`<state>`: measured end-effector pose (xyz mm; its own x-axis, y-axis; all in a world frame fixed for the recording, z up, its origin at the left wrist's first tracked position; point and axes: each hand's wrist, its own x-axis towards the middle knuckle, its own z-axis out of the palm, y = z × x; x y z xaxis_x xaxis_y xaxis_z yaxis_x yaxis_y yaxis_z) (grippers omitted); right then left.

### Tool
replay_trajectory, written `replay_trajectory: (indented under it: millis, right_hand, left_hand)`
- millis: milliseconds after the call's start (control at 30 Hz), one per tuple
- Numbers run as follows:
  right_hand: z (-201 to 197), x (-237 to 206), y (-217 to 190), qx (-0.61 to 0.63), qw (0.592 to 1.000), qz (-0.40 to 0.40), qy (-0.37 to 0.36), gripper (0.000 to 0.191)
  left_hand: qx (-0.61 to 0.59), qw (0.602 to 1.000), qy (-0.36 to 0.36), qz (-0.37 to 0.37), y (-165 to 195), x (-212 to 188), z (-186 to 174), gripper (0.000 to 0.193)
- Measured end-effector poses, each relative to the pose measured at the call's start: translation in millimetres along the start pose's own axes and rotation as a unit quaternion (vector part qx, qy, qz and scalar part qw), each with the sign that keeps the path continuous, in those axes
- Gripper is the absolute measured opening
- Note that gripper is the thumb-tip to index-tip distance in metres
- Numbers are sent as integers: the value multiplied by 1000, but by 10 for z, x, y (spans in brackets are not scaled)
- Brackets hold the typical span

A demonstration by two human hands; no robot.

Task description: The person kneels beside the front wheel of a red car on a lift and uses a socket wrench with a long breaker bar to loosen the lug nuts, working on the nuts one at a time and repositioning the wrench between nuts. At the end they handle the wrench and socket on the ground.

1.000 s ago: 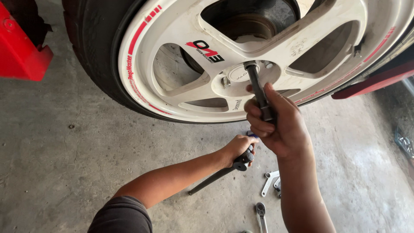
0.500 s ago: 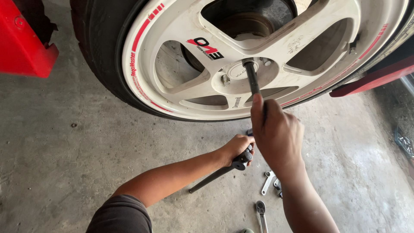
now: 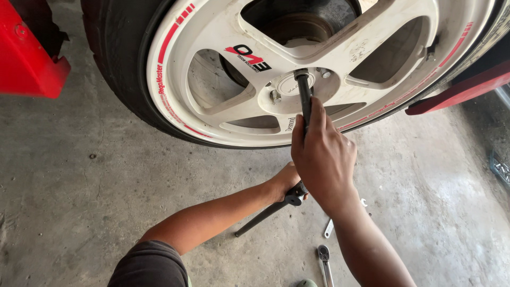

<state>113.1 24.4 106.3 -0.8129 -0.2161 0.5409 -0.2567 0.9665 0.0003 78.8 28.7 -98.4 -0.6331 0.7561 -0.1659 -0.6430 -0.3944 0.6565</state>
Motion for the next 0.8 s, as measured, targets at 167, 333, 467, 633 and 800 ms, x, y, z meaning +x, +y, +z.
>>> replay_trajectory:
  millis: [167,333,467,633,800]
  right_hand:
    - [55,133,95,428,885,178,-38,35]
    - [13,160,147,762,565,300,-101,32]
    - [-52,264,135,777,527,315,-141,34]
    - [-235,78,98,747,555,338,-141,35]
    - [-224,-457,303,664,662,324,-129,36]
  left_hand:
    - [-6,994,72,-79,3,39,25,26]
    - [-23,995,67,-71,-3,64,12,18]
    - [-19,994,77,-74,18,51,5,23]
    - [0,997,61,-46,53,5,17,26]
    - [10,997,58,-46,48,-58,10,26]
